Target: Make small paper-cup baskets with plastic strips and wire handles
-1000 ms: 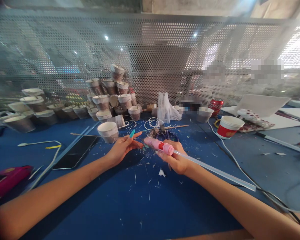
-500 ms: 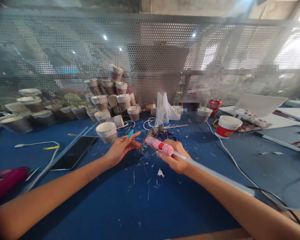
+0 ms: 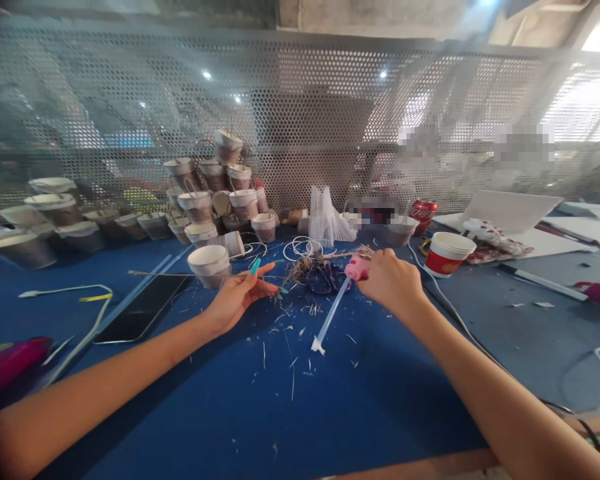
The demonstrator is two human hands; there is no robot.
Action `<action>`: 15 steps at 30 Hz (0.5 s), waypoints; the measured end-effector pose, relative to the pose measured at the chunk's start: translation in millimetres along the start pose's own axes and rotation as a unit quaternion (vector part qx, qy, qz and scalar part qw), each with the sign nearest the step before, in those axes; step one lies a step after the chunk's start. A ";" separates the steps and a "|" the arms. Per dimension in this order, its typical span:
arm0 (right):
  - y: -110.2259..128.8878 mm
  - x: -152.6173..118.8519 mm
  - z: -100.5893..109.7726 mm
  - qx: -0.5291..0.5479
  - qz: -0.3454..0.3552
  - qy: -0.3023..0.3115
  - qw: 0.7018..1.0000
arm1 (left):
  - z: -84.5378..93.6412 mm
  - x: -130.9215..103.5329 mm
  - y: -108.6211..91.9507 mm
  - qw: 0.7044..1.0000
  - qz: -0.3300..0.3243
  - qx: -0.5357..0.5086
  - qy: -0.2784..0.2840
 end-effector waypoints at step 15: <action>7.0 -4.5 28.8 0.191 0.162 -0.130 0.959 | -3.3 1.4 -0.7 1.000 0.009 0.008 0.011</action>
Point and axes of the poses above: each hand's wrist, its own x-axis towards the middle knuckle, its own z-axis out of the back of the hand, y = z × x, the point moved 7 cm from there along x, towards the middle knuckle, and after that the axes turned 12 degrees about -x, right-handed, at the moved point
